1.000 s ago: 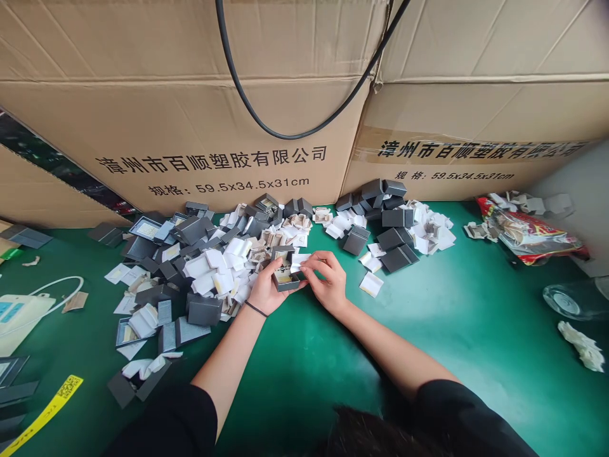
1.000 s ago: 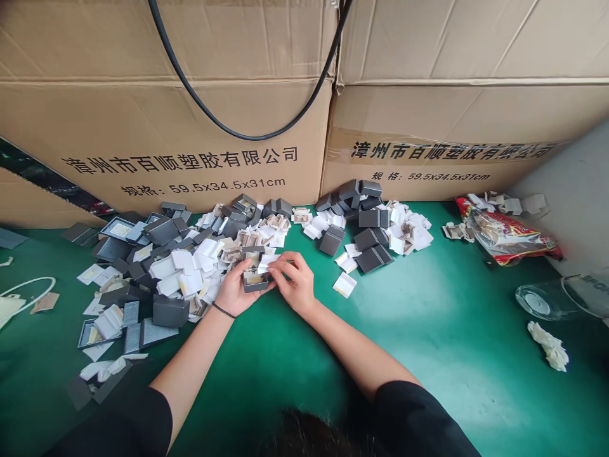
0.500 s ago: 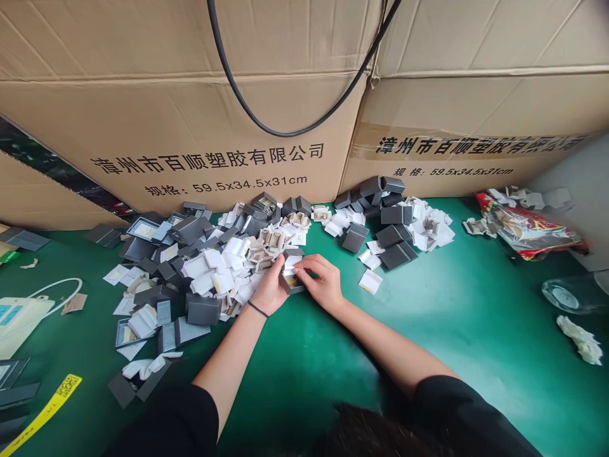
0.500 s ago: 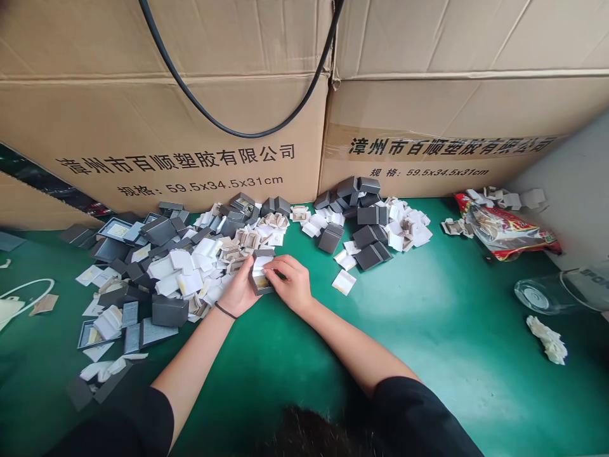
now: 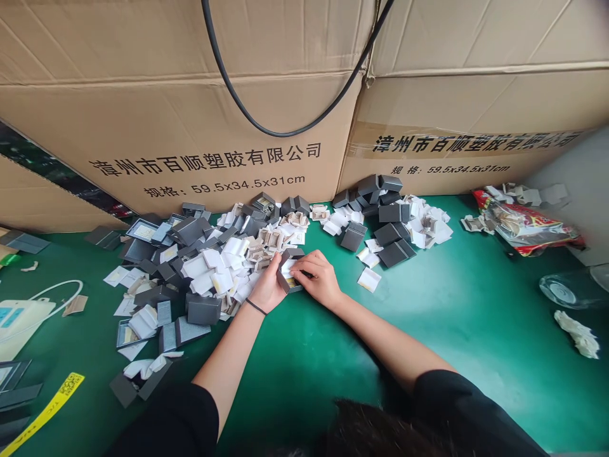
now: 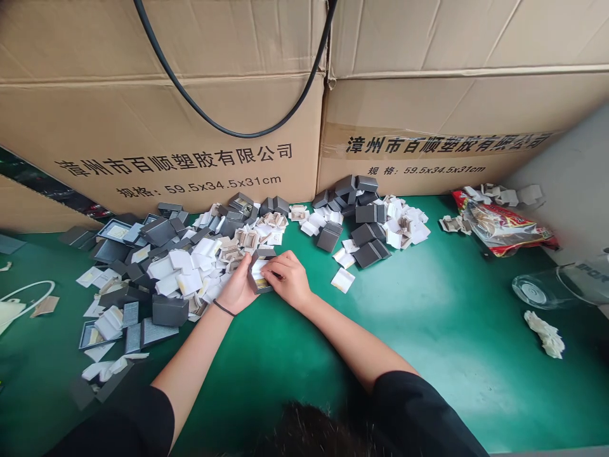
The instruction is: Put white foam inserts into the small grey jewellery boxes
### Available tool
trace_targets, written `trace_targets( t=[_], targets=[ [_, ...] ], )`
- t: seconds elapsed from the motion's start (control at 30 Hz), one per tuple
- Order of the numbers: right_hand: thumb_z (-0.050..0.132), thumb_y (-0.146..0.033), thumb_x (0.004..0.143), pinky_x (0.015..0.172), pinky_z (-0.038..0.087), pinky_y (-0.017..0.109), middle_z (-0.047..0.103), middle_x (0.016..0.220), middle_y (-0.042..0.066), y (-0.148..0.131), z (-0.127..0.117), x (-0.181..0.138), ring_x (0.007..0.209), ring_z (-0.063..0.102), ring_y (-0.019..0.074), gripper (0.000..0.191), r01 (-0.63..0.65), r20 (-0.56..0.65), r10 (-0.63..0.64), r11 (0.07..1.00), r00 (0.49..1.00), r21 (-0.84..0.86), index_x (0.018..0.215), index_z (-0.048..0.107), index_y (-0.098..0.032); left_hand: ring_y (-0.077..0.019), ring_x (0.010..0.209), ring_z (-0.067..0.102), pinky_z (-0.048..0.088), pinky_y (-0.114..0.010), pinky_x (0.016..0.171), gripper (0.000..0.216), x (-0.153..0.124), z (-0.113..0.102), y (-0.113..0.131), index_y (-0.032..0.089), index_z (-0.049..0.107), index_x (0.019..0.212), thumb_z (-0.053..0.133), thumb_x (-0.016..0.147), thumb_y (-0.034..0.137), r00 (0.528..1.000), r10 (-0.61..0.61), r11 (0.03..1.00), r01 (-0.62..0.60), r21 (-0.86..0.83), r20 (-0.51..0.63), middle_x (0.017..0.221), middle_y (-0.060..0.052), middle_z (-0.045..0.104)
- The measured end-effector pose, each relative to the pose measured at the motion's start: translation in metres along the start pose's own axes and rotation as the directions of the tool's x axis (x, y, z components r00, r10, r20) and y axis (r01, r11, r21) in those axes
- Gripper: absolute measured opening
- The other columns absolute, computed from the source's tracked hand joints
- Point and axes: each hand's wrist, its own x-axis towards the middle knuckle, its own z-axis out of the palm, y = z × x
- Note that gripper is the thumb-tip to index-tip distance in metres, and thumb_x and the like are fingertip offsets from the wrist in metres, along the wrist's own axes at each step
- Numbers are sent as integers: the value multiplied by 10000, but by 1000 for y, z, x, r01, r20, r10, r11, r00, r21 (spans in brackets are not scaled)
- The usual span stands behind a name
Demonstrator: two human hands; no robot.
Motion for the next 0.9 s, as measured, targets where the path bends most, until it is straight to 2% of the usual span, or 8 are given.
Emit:
trace_targets(
  t=[0.13, 0.3, 0.43, 0.57, 0.77, 0.9],
  targets=[
    [564, -304, 864, 756, 466, 339, 685, 854, 43, 7, 1, -1, 826, 528, 178, 156, 54, 58, -51, 997, 997, -59, 850, 696, -224, -197, 1009, 608, 514, -300, 822, 447, -1, 0, 0, 150, 585, 1174, 428, 896, 462, 1000, -23, 999, 23, 42, -7, 1057, -107, 667],
    [540, -312, 879, 741, 445, 350, 694, 894, 43, 8, 1, -4, 838, 514, 185, 185, 100, 94, -86, 982, 992, -158, 906, 702, -226, -201, 1042, 597, 506, -292, 836, 495, 1, 0, -1, 132, 573, 1200, 374, 908, 478, 1000, -11, 998, 12, 64, -19, 1104, -129, 652],
    [540, -319, 880, 744, 441, 340, 686, 915, 49, 4, -1, -6, 852, 529, 178, 193, 119, 40, -113, 977, 993, -179, 934, 698, -223, -198, 1027, 603, 509, -273, 817, 499, 3, -2, -2, 140, 593, 1177, 368, 906, 492, 1000, -3, 999, 4, 53, -21, 1089, -121, 660],
    [514, -339, 893, 743, 441, 334, 664, 821, 48, 1, -2, -6, 831, 536, 174, 228, 114, -23, -119, 982, 993, -152, 868, 709, -223, -202, 979, 623, 521, -263, 762, 536, 4, -4, -2, 132, 620, 1131, 344, 899, 529, 999, -12, 1000, 13, 24, -34, 1027, -123, 678],
    [476, -390, 902, 713, 441, 331, 624, 791, 56, 0, 0, -5, 798, 504, 177, 313, 84, 99, -67, 979, 993, -187, 787, 720, -231, -216, 931, 640, 526, -277, 724, 560, 5, -3, 0, 116, 628, 1104, 335, 895, 546, 999, -22, 1000, 22, -7, -46, 959, -135, 687],
    [452, -370, 915, 720, 441, 334, 616, 811, 62, 1, 1, -5, 818, 490, 182, 343, 71, 116, -49, 978, 992, -197, 756, 722, -231, -209, 936, 638, 522, -272, 729, 556, 4, -3, 0, 117, 628, 1090, 296, 913, 526, 999, -21, 1000, 21, -7, -33, 964, -129, 685]
  ],
)
